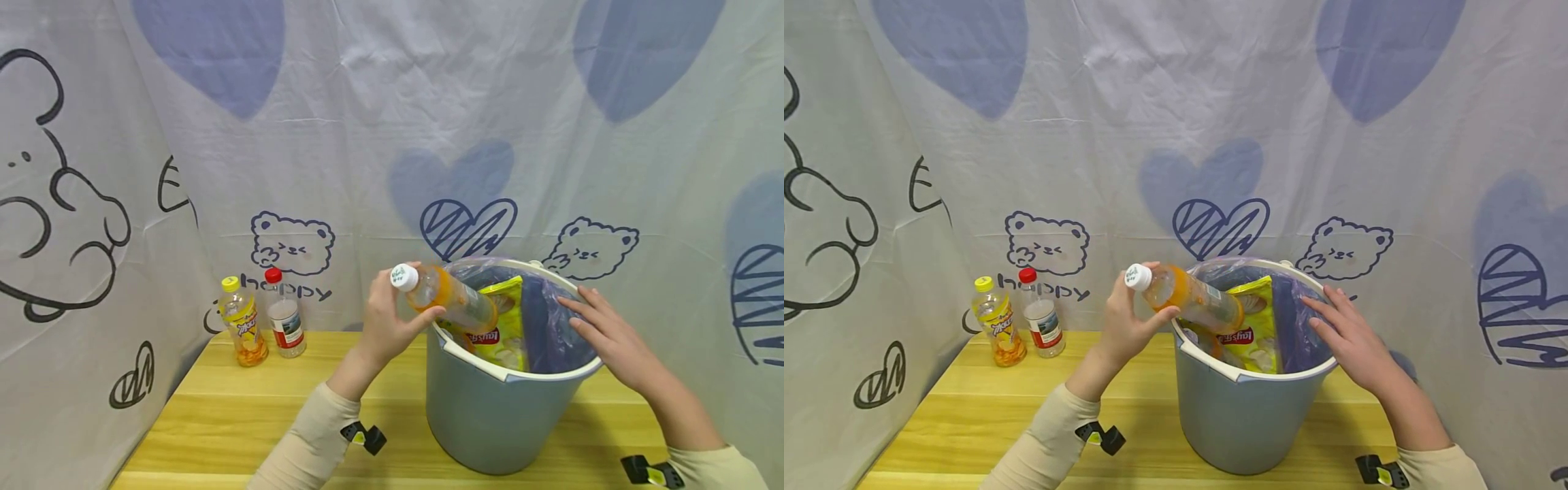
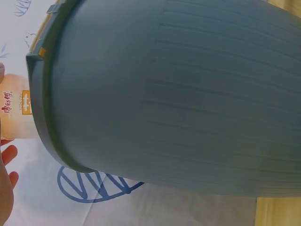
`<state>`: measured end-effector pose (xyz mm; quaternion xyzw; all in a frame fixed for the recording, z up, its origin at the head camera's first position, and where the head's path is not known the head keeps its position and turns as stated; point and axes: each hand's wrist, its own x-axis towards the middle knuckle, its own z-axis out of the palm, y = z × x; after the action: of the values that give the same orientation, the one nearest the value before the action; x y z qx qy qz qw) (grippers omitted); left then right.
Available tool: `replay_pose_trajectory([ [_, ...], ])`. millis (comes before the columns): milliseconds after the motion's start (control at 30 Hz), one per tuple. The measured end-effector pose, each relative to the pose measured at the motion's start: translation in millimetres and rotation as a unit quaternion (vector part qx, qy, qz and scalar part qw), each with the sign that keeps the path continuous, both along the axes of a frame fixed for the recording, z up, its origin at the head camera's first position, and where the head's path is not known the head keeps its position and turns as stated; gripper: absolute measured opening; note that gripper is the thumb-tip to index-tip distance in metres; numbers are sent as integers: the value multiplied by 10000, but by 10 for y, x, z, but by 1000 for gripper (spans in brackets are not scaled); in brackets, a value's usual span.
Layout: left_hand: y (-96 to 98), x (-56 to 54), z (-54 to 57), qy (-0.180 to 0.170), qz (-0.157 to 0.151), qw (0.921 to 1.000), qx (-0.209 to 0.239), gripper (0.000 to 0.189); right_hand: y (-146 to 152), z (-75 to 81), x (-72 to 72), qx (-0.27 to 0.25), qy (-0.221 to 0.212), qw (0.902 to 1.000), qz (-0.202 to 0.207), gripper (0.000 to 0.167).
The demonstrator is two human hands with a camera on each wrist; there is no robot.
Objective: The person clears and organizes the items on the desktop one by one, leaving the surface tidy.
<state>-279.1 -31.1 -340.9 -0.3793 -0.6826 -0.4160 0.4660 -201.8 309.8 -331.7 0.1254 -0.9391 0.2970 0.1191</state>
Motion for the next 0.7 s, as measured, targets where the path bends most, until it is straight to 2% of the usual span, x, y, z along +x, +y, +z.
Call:
replay_pose_trajectory([
  [433, 38, -14, -109, -113, -117, 9978, -635, 71, -10, -6, 13, -4, 21, 10000, -26, 50],
  [700, 51, 22, -109, -288, -132, 9963, -797, 73, -5, -24, 23, -62, 39, 10000, -11, 50],
])
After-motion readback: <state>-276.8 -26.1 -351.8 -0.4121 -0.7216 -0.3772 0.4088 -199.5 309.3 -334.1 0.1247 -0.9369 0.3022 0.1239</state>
